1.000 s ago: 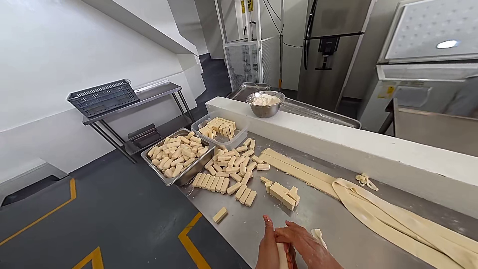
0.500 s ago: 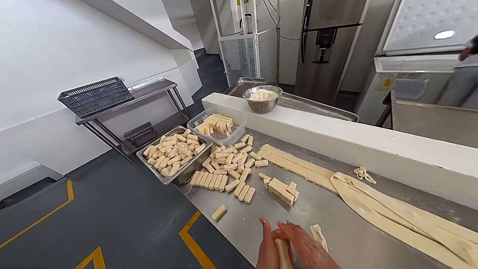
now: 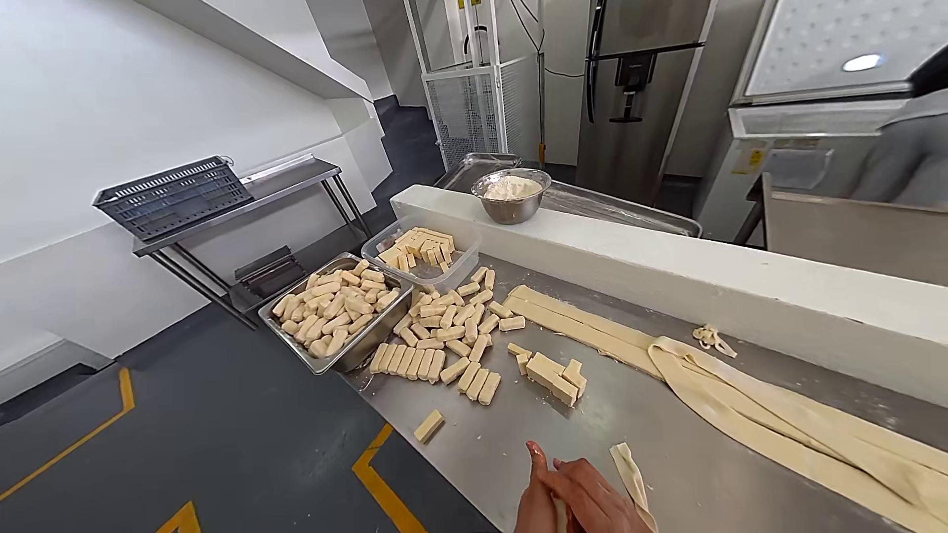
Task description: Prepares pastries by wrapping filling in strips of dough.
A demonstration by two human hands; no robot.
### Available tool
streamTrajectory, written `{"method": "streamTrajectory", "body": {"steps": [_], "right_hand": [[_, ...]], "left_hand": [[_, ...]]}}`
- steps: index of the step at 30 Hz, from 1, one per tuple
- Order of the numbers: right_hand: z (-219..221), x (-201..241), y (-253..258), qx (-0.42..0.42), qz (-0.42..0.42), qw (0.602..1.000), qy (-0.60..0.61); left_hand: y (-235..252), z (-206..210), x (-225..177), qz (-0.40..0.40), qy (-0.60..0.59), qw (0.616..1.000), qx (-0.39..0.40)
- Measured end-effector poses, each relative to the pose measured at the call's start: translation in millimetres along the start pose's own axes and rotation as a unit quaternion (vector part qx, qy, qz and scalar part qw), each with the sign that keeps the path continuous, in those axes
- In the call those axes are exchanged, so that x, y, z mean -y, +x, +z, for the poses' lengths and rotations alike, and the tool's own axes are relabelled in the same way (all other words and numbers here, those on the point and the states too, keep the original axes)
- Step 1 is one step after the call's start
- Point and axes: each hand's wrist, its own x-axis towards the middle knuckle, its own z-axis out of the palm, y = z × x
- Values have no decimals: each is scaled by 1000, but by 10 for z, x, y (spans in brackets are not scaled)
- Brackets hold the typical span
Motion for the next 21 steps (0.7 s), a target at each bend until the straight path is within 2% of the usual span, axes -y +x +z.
{"method": "streamTrajectory", "body": {"steps": [2, 3, 4, 6, 8, 10, 11, 13, 15, 17, 19, 21], "right_hand": [[-66, -44, -15, 63, 121, 987, 82], [-172, -86, -12, 106, 167, 970, 140], [-293, -127, -22, 131, 192, 955, 184], [-576, -188, -112, 156, 215, 940, 216], [-894, -275, -293, 165, 264, 931, 191], [-1196, -363, -547, 159, 340, 921, 106], [-1351, -399, -690, 167, 365, 915, 45], [-1622, -417, -937, 221, 426, 876, -58], [-1746, -387, -1118, 294, 492, 812, -111], [-1740, -352, -1228, 328, 522, 777, -125], [-1710, -342, -1262, 329, 516, 783, -110], [-1726, -313, -1213, 299, 493, 815, -61]], "left_hand": [[171, -124, -33, -22, 5, 999, -32], [260, -159, -171, -24, -13, 998, -60], [335, -158, -398, -4, -37, 994, -98], [479, -178, -956, 97, -72, 984, -130], [611, -243, -1473, 200, -53, 968, -141], [706, -249, -1819, 245, -9, 945, -215], [749, -232, -1886, 258, 22, 935, -244], [807, -159, -1761, 294, 121, 915, -246], [856, -30, -1318, 328, 290, 883, -170], [862, 186, -751, 301, 415, 858, 0], [847, 424, -274, 221, 519, 807, 176], [865, 612, 87, 158, 571, 759, 269]]}}
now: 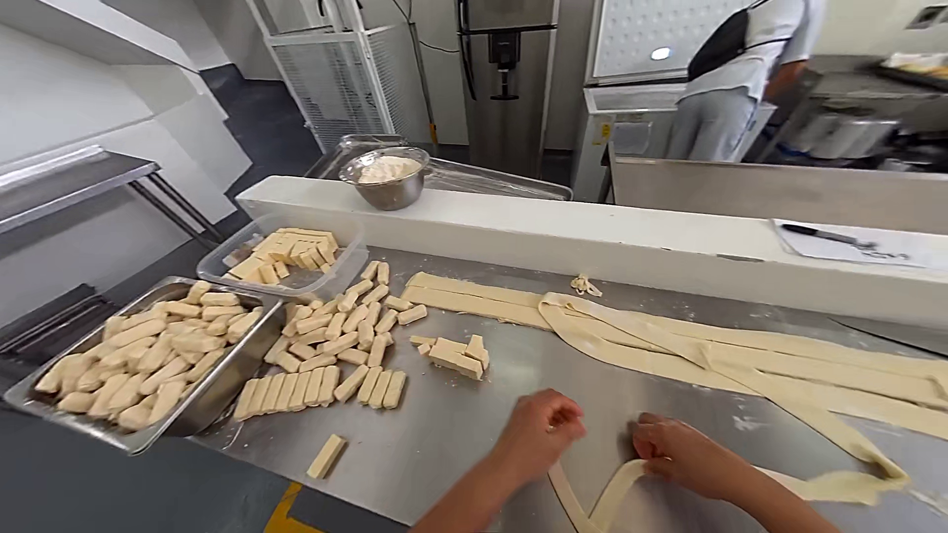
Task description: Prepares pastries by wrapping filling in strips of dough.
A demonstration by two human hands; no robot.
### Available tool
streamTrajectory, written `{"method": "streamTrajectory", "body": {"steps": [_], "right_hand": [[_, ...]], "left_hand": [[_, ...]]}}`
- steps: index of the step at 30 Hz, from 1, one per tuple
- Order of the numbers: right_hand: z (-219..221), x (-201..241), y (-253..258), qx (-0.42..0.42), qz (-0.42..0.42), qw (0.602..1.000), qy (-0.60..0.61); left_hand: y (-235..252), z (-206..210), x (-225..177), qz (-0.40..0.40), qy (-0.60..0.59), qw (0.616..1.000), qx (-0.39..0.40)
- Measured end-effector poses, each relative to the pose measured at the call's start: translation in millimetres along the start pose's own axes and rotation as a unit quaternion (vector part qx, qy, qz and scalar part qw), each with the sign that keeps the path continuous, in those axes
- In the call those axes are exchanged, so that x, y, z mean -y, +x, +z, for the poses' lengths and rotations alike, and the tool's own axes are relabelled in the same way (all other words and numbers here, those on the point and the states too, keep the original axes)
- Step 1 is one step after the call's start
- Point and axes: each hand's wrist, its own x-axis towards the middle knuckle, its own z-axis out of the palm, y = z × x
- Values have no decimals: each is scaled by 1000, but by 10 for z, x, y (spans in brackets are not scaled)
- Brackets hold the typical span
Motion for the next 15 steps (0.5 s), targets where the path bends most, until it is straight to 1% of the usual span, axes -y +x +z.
{"method": "streamTrajectory", "body": {"steps": [2, 3, 6, 7, 8, 9, 11, 13, 15], "right_hand": [[-95, 151, -37, -14, -42, 996, 76], [-147, 253, -54, -24, -51, 992, 113], [-320, 585, -76, -61, -47, 980, 183], [-388, 647, -78, -47, -52, 979, 194], [-447, 662, -72, -13, -68, 977, 203], [-483, 630, -51, 28, -88, 975, 203], [-463, 485, 34, 93, -108, 974, 175], [-355, 305, 118, 103, -96, 980, 139], [-305, 190, 120, 62, -63, 991, 101]], "left_hand": [[94, 230, -15, -16, -4, 997, 78], [105, 306, -29, -19, -13, 995, 98], [18, 379, -93, -13, -36, 995, 97], [-33, 329, -139, -17, -42, 995, 87], [-94, 240, -195, -18, -37, 997, 67], [-165, 116, -260, -16, -14, 999, 42], [-309, -208, -377, -28, 76, 997, 13], [-439, -481, -411, -41, 154, 987, -9], [-547, -653, -367, -62, 201, 977, -32]]}}
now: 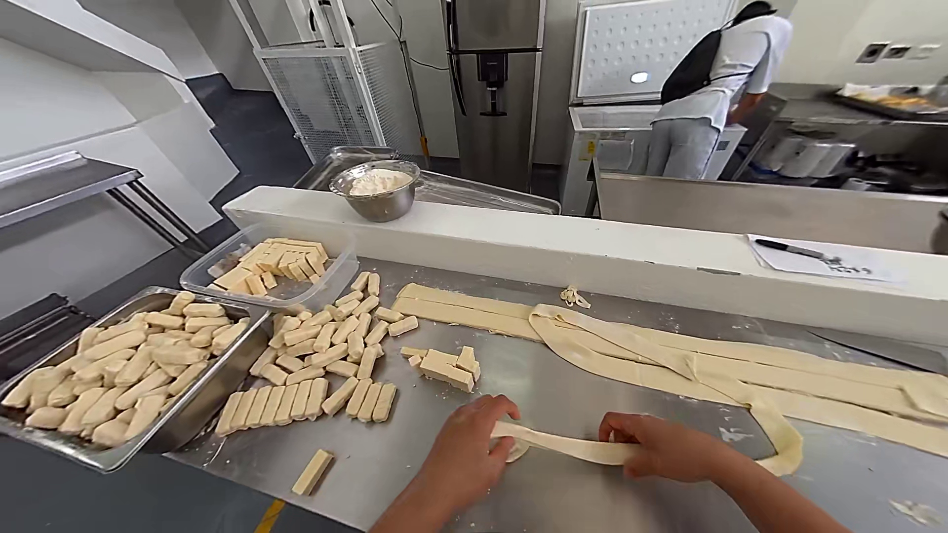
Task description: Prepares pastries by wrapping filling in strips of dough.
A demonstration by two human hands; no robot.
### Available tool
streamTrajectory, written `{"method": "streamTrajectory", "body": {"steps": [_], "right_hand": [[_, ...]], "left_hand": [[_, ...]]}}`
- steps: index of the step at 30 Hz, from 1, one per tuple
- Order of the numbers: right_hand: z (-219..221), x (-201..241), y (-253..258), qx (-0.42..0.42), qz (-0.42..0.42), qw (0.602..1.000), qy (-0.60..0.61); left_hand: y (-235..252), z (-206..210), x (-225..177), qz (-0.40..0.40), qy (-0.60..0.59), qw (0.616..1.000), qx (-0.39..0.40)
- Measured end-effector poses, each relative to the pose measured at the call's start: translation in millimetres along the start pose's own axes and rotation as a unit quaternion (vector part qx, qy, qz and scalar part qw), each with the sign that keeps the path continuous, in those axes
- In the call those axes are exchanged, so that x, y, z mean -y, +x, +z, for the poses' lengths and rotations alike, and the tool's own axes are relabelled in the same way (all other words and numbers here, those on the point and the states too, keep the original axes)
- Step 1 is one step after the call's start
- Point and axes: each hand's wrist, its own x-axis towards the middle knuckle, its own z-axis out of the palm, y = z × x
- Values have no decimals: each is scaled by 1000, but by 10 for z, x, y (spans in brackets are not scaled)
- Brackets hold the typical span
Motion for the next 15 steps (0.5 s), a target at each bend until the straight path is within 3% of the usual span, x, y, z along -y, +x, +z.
{"method": "streamTrajectory", "body": {"steps": [5, 7, 10, 12, 13, 15], "right_hand": [[-9, 60, -180, -180, -84, 978, -57], [-15, 177, -213, -211, -125, 963, -114], [15, 240, -153, -271, -202, 919, -204], [-19, 336, -103, -251, -214, 911, -249], [-44, 452, -87, -208, -201, 925, -246], [-67, 719, 12, -122, -221, 950, -184]], "left_hand": [[-138, 40, 287, -4, 44, 995, -93], [-151, 80, 338, 12, 51, 991, -119], [-176, -29, 330, -19, -77, 990, -120], [-215, -129, 286, -7, -241, 966, -98], [-242, -181, 203, 8, -301, 951, -70], [-276, -267, -28, 52, -328, 943, -2]]}}
